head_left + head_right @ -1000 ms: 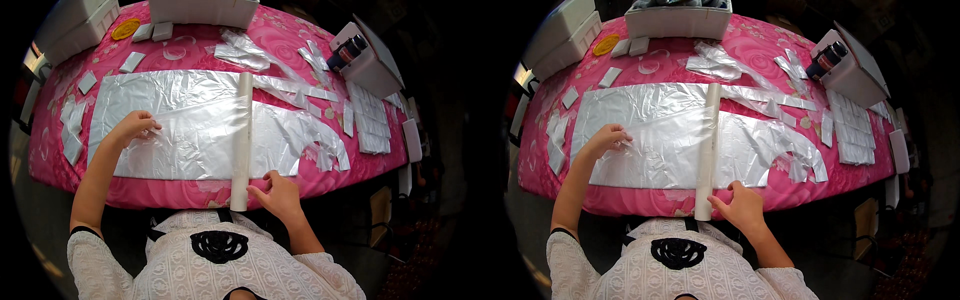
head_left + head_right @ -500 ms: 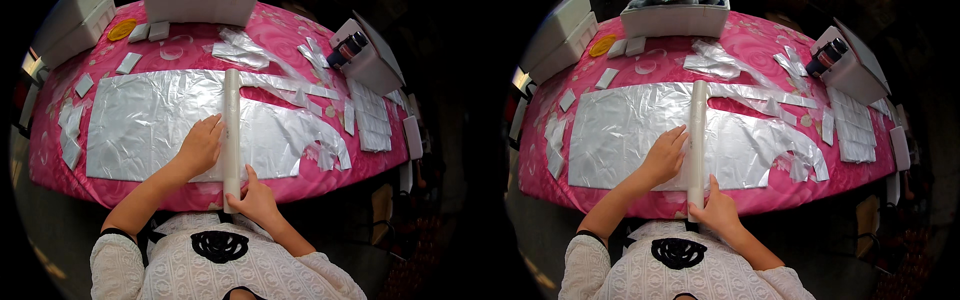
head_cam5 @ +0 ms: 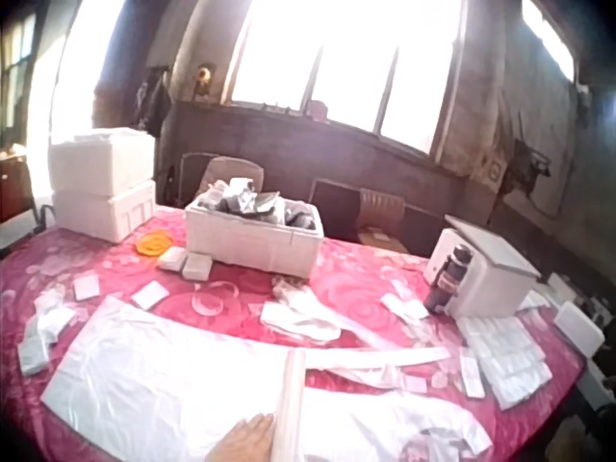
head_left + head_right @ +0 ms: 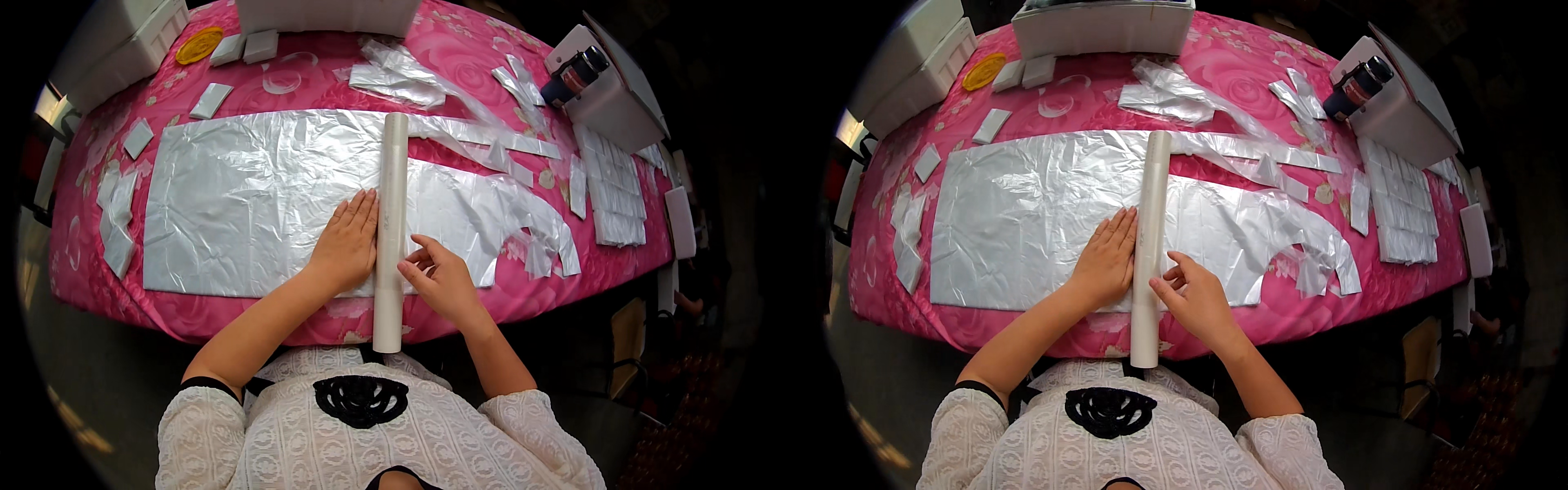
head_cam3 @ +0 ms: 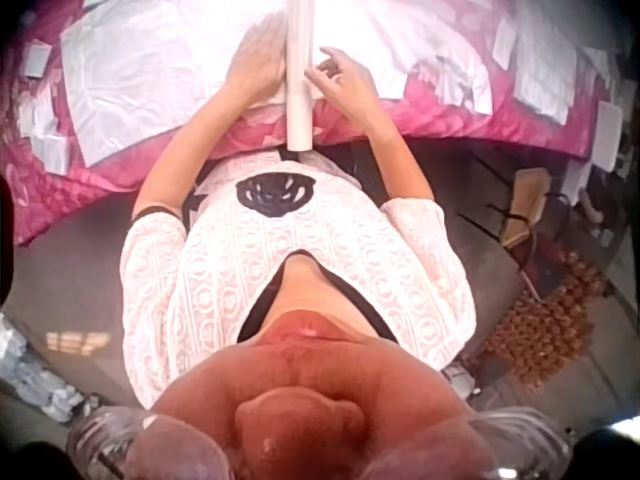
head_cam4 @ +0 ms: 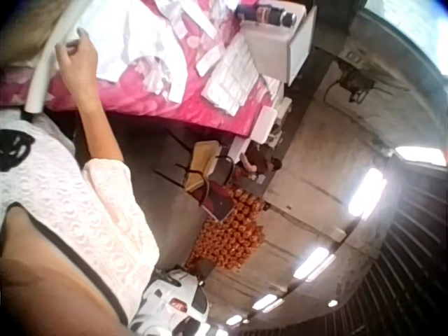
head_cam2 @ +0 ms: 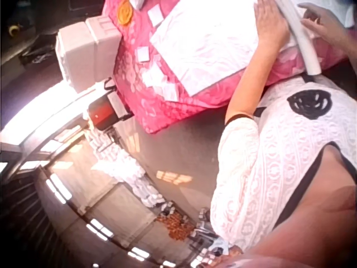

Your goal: The person wraps small white rectangular items in clear plastic film using a cylindrical rolling pin as a guide. They place an item on the film, roll it up tightly around the pin, and then slide the wrapped unit off. The process is repeated for multiple items on a pink tablecloth.

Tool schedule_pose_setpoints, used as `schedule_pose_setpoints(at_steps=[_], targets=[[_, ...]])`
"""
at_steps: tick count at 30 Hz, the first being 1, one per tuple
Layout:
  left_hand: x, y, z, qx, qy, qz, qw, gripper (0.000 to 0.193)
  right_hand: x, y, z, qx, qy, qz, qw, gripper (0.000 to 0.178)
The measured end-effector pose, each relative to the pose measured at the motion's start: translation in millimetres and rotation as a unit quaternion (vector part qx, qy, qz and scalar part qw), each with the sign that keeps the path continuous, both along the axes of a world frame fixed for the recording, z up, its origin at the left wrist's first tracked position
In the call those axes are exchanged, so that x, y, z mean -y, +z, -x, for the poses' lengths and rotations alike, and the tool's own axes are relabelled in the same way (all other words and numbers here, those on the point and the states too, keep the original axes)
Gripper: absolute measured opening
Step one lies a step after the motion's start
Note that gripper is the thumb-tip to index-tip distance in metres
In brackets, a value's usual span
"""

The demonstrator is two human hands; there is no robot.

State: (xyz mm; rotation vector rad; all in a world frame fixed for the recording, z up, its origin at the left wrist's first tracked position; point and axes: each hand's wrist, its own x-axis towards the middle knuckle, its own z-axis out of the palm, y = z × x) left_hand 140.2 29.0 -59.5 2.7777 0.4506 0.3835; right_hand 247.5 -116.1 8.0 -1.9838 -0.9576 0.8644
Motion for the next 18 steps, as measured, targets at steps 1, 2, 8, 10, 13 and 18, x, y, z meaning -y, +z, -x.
schedule_pose_setpoints(at_steps=[1, 2, 8, 10, 13, 18], targets=[[0, 1, 0, -0.001, 0.001, 0.005, 1.000, 0.055, -13, -4, -9, -0.008, 0.001, -0.019, 1.000, 0.047], [-1, 2, 0, -0.003, 0.001, 0.007, 1.000, 0.055, -26, -10, -19, -0.015, -0.004, -0.016, 1.000, 0.047], [-1, 2, -2, 0.003, -0.009, 0.012, 1.000, 0.056, -109, -44, -76, 0.031, -0.051, -0.073, 0.996, 0.039], [-1, 0, -2, 0.000, -0.008, 0.013, 1.000, 0.056, -133, -53, -95, -0.108, -0.083, -0.124, 0.983, 0.035], [-1, 2, -2, 0.006, -0.005, 0.013, 1.000, 0.054, -155, -59, -124, -0.340, -0.143, -0.233, 0.900, 0.018], [-2, 0, 0, 0.006, -0.002, 0.011, 1.000, 0.054, -147, -37, -180, -0.354, -0.217, -0.434, 0.799, 0.023]])
